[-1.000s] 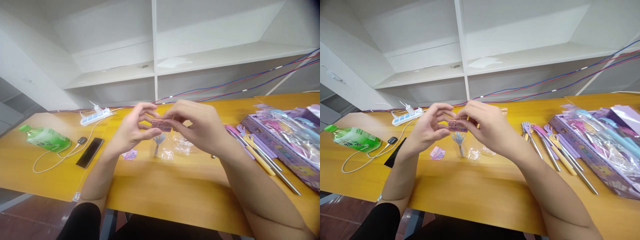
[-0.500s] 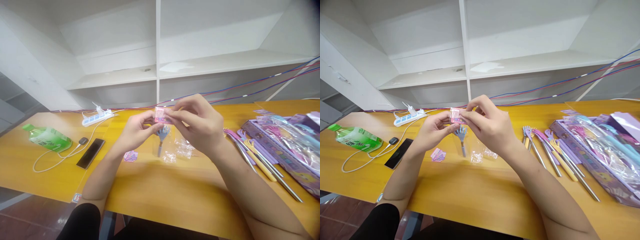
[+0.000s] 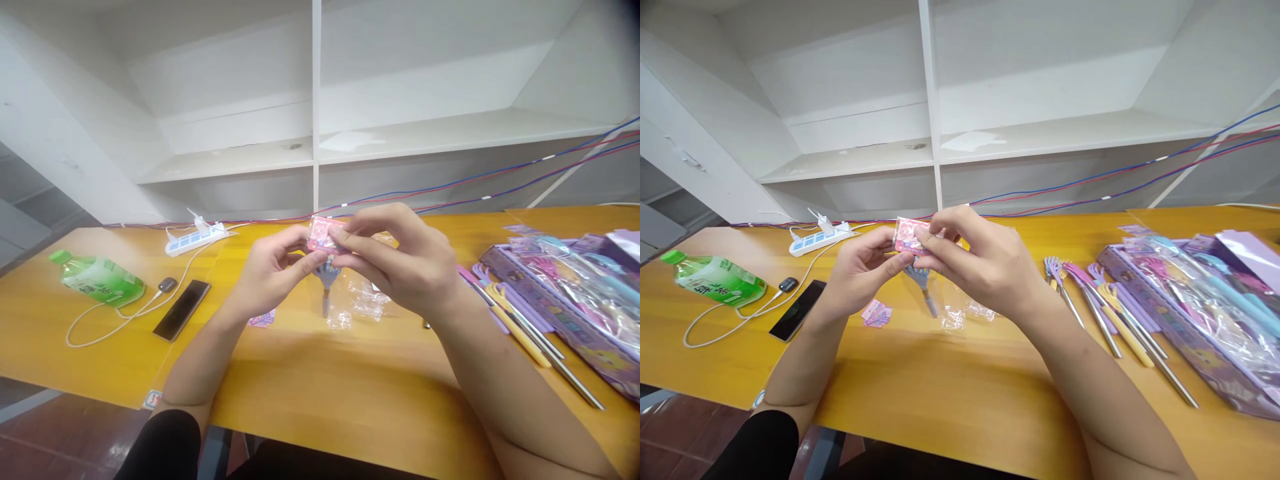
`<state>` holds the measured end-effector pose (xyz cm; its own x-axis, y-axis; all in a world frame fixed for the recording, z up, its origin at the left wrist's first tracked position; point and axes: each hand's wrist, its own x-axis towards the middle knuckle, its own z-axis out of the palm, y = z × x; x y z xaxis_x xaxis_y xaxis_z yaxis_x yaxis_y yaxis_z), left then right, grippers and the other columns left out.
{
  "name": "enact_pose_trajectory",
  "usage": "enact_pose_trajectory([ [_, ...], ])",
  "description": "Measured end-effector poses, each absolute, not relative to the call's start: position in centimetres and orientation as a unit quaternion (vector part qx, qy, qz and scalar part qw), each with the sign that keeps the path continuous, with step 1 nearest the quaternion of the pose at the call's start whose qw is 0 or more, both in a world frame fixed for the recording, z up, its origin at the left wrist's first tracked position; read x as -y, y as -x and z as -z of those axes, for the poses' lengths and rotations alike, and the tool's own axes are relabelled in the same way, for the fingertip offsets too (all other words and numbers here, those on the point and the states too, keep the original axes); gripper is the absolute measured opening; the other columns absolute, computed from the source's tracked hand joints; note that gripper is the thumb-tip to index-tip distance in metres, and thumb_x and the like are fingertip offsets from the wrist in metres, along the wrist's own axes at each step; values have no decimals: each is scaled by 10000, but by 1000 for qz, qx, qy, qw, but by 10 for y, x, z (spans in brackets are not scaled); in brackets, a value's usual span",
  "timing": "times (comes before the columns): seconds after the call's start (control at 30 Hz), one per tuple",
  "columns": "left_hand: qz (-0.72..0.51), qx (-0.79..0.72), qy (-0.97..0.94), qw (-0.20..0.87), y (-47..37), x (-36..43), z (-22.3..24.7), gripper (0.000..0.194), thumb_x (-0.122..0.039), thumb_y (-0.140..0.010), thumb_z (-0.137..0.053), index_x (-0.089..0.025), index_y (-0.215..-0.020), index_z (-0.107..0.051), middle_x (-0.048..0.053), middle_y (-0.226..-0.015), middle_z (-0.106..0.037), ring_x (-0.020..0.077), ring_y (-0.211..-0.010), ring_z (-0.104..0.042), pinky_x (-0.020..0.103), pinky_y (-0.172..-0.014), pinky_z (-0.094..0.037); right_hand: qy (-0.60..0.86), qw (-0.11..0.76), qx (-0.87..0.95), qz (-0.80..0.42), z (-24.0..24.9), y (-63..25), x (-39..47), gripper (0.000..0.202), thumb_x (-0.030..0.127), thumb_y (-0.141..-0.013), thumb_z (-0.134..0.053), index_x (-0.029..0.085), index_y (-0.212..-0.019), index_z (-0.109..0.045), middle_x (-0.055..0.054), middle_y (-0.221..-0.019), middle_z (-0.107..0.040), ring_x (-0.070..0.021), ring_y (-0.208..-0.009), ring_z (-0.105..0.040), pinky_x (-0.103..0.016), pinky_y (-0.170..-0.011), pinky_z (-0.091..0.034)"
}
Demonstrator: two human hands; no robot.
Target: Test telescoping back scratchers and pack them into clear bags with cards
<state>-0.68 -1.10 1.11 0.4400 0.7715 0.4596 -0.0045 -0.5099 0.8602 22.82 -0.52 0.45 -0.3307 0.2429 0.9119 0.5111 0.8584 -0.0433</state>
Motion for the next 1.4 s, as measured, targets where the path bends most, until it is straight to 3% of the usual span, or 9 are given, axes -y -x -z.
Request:
enact_pose_trajectory([
  [0.33,-485,-245,-727,420,4,12,-19,238,-375,-1007,-805,-198,-1165,-810,99,-1145,-822,214,-1072,-795,300,-906,-681,128,542,811,179,-11,-238,1,383,193,-950,-815,347,-1294,-752,-38,-1097,-748,-202,-931,-755,-363,-778,-665],
  [0.5,-496,-242,-721,420,6,9,-18,183,-342,-1020,-791,-213,-1146,-817,74,-1101,-818,175,-1018,-785,257,-880,-655,91,568,794,197,-7,-238,-3,145,165,-919,-829,252,-919,-712,-78,-1107,-723,-203,-902,-731,-372,-718,-635],
  [0.57,-503,-251,-717,412,6,8,-16,155,-333,-1019,-793,-210,-1109,-820,60,-1052,-807,151,-954,-764,235,-837,-640,115,597,772,185,-6,-235,-4,199,206,-948,-809,240,-845,-641,-66,-1055,-709,-196,-897,-723,-373,-728,-631],
  [0.67,-500,-272,-723,391,6,9,-13,168,-352,-1024,-784,-202,-1092,-820,56,-1005,-782,148,-915,-732,246,-826,-633,157,635,755,43,-6,-228,-4,172,270,-959,-819,258,-1036,-666,-47,-1054,-702,-192,-952,-728,-369,-783,-662],
  [0.73,-489,-279,-735,378,5,10,-11,196,-372,-1035,-766,-200,-1112,-820,66,-1015,-777,165,-935,-727,278,-863,-639,180,603,770,-103,-7,-225,-1,300,294,-984,-800,268,-1251,-664,-48,-1107,-720,-179,-988,-738,-352,-819,-679],
  [0.8,-480,-281,-745,368,4,11,-9,213,-385,-1037,-758,-205,-1133,-817,73,-1022,-780,180,-947,-731,302,-880,-646,197,563,780,-190,-8,-224,1,275,302,-1029,-748,259,-1293,-686,-51,-1110,-740,-165,-983,-741,-334,-834,-677],
  [1.07,-490,-306,-780,240,-6,14,1,148,-347,-1054,-724,-213,-1007,-767,56,-962,-773,161,-830,-698,286,-750,-606,243,565,770,-167,-8,-219,0,54,263,-992,-774,220,-961,-763,-15,-879,-720,-138,-795,-663,-298,-725,-540],
  [1.23,-476,-284,-819,145,-10,15,0,88,-239,-1055,-690,-212,-1006,-758,26,-879,-746,138,-770,-667,261,-723,-558,254,562,770,-163,-9,-216,0,157,241,-943,-816,206,-850,-694,21,-798,-663,-119,-742,-593,-286,-715,-463],
  [1.4,-468,-259,-839,99,-16,19,-2,181,-74,-995,-640,-216,-1015,-751,-1,-822,-720,123,-721,-630,244,-694,-513,278,563,754,-195,-6,-208,5,421,429,-902,-893,201,-752,-573,39,-710,-592,-102,-648,-517,-270,-588,-368],
])
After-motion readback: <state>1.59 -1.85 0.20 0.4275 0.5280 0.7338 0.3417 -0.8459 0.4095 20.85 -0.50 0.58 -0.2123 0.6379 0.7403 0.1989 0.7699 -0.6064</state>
